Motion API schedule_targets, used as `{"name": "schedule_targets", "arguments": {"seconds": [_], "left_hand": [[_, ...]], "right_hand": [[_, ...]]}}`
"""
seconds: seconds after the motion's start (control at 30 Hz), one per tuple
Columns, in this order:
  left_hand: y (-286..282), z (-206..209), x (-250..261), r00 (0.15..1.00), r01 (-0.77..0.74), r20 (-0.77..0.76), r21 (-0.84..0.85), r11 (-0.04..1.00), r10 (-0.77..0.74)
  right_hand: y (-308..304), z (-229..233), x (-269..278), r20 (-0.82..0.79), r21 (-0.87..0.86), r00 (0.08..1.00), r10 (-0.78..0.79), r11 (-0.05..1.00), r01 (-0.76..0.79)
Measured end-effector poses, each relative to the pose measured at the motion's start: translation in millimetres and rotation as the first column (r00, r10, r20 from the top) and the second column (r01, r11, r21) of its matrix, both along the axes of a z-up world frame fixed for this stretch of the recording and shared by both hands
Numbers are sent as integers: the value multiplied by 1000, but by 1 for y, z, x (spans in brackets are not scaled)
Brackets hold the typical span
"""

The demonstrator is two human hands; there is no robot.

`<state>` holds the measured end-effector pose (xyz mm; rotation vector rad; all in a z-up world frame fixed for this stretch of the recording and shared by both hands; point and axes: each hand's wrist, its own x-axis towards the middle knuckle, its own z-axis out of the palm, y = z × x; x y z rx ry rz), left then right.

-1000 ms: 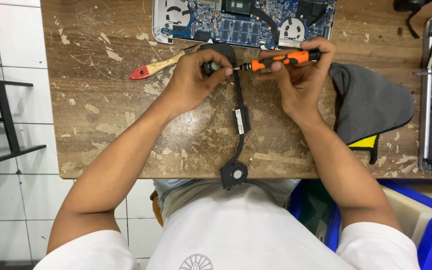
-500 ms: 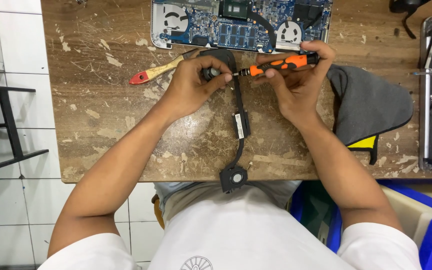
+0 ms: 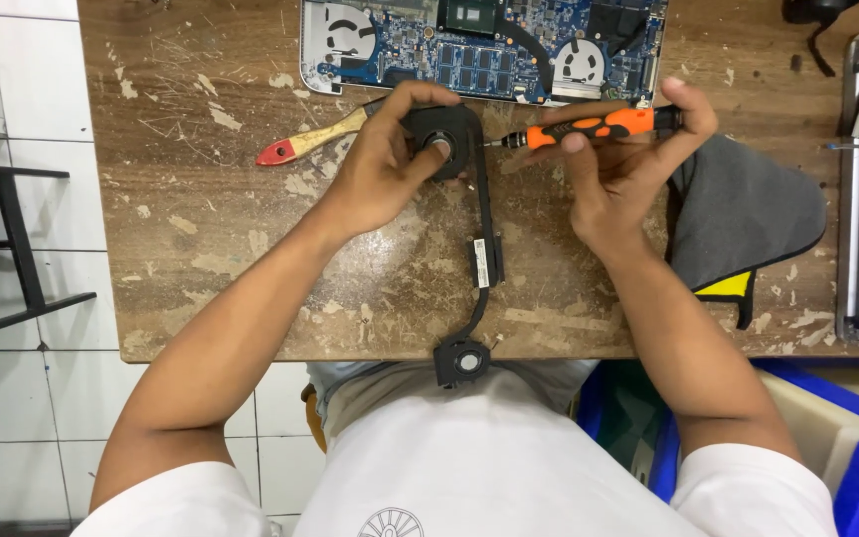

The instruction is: The person uses a screwdriver to remove screws from a laptop cooling fan assembly on a workbench. After detaching the fan, the person uses a brush to clean dust from the fan blades and the surrounding area.

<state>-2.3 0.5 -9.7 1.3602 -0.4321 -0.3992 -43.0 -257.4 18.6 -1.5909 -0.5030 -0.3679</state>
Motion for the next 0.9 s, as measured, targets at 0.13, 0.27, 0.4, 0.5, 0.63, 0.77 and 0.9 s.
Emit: {"name": "schedule_targets", "arguments": {"seconds": [0.13,0.27,0.4,0.5,0.63,0.77,0.9], "left_hand": [[-1,-4,0,1000,4,-21,-7,1000,-5],[-3,-7,1,999,44,-4,-34,998,-45],[-4,-6,2,999,30,32,71,997,-33],[-5,-4,-1,999,8,32,201,980,-15],[-6,4,-2,1000,4,27,272,962,-11],[-8,9,-4,1000,-16,2,337,942,16],[-11,14,-4,998,-45,-15,407,912,56]], "right_hand": [[-4,-8,2,29,16,999,20,1000,-20],[-6,-13,3,160,-118,987,32,993,-13],[-3,-10,1,220,-224,970,104,973,-53],[-3,-9,1,237,-255,963,128,965,-65],[-5,-8,2,249,-307,959,137,950,-56],[-7,-14,3,276,-307,950,149,950,-60],[-5,-14,6,308,-351,936,169,935,-53]]}}
